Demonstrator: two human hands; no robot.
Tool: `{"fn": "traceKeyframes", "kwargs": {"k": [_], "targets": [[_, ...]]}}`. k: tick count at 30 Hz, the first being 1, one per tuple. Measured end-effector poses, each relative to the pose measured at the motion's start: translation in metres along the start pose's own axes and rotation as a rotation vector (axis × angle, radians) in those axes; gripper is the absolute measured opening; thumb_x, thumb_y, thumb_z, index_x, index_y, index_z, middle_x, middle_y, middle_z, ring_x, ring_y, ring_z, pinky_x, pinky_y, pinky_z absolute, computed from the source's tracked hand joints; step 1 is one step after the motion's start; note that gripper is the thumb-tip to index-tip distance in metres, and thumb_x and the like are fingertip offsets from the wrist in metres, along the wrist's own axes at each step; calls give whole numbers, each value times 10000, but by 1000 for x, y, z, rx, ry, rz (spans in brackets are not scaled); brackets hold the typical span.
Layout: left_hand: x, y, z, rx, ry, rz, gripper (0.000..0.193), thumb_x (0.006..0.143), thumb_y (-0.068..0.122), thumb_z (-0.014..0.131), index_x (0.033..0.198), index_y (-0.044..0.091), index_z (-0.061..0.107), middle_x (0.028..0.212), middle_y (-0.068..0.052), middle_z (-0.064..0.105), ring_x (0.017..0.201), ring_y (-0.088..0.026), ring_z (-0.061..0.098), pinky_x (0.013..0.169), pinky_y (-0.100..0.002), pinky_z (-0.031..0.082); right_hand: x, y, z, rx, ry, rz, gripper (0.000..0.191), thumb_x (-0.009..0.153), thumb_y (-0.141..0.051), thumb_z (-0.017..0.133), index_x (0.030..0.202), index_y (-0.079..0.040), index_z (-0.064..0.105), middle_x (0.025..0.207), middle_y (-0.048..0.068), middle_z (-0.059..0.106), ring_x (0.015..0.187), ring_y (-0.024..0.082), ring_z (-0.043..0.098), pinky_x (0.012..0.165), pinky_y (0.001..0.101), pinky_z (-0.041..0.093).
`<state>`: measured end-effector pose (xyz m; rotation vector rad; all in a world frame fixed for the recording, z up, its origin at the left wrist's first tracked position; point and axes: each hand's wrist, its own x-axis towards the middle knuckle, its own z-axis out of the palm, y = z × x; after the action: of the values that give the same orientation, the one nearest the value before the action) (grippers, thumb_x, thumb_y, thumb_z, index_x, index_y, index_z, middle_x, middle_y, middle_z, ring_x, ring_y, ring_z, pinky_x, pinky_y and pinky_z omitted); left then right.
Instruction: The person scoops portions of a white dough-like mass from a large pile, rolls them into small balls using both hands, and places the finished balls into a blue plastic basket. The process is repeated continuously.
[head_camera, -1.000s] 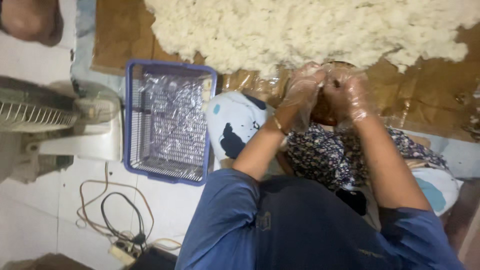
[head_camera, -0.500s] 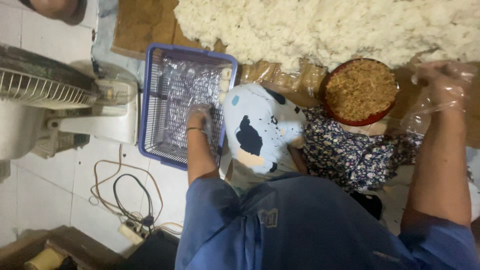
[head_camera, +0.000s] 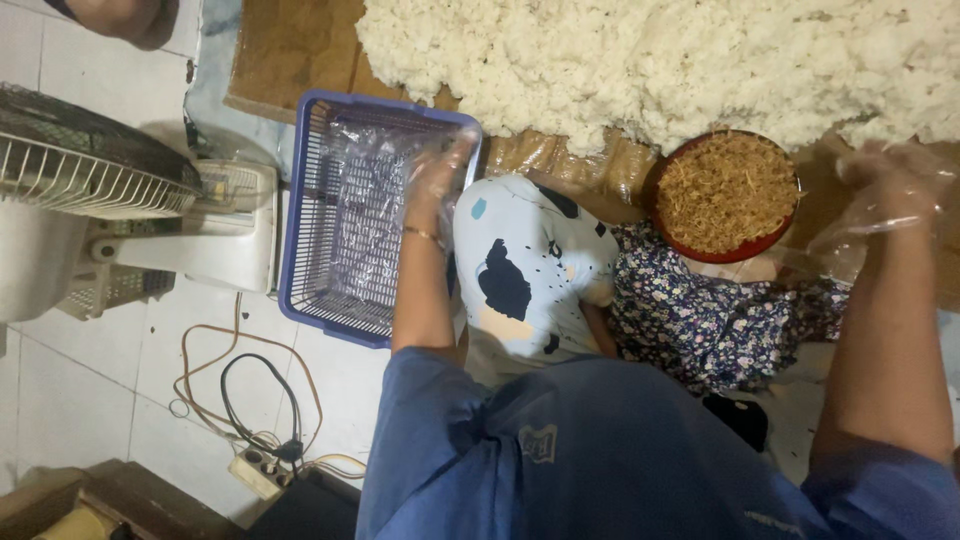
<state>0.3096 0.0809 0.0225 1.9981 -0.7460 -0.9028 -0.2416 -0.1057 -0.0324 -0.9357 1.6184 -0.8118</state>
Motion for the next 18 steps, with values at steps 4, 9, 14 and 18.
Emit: {"fn": "traceKeyframes", "kwargs": {"k": [4, 9, 14, 18], "targets": [[36, -3, 16, 299, -11, 21, 510, 759, 407, 833, 1102, 46, 723, 1094, -169, 730, 968, -323, 706, 840, -404, 543, -7, 0, 21, -268, 133, -418, 302, 978, -230, 707, 1253, -117, 650, 1177, 58, 761, 1036, 125, 756, 897, 283, 601], [38, 5, 16, 357, -6, 209, 365, 775, 227, 749, 1050, -9, 708, 995, -231, 730, 895, -339, 723, 814, -428, 561, -35, -40, 106, -729, 14, -941, 260, 1084, -310, 593, 1306, -174, 588, 1304, 78, 679, 1115, 129, 695, 870, 275, 572], [21, 6, 6, 482, -132, 102, 309, 761, 194, 772, 975, -25, 727, 972, -250, 733, 868, -353, 719, 823, -445, 560, -91, -63, 287, -930, -656, -885, 396, 1018, -367, 617, 1386, -279, 498, 1448, 56, 467, 1267, 225, 501, 965, 422, 475], [18, -9, 0, 497, -198, 155, 409, 746, 228, 824, 1098, 31, 755, 1058, -222, 745, 956, -319, 718, 886, -408, 552, -116, -95, 394, -1226, -809, -802, 531, 965, -412, 635, 1450, -364, 427, 1563, 39, 298, 1388, 301, 347, 1041, 540, 398]]}}
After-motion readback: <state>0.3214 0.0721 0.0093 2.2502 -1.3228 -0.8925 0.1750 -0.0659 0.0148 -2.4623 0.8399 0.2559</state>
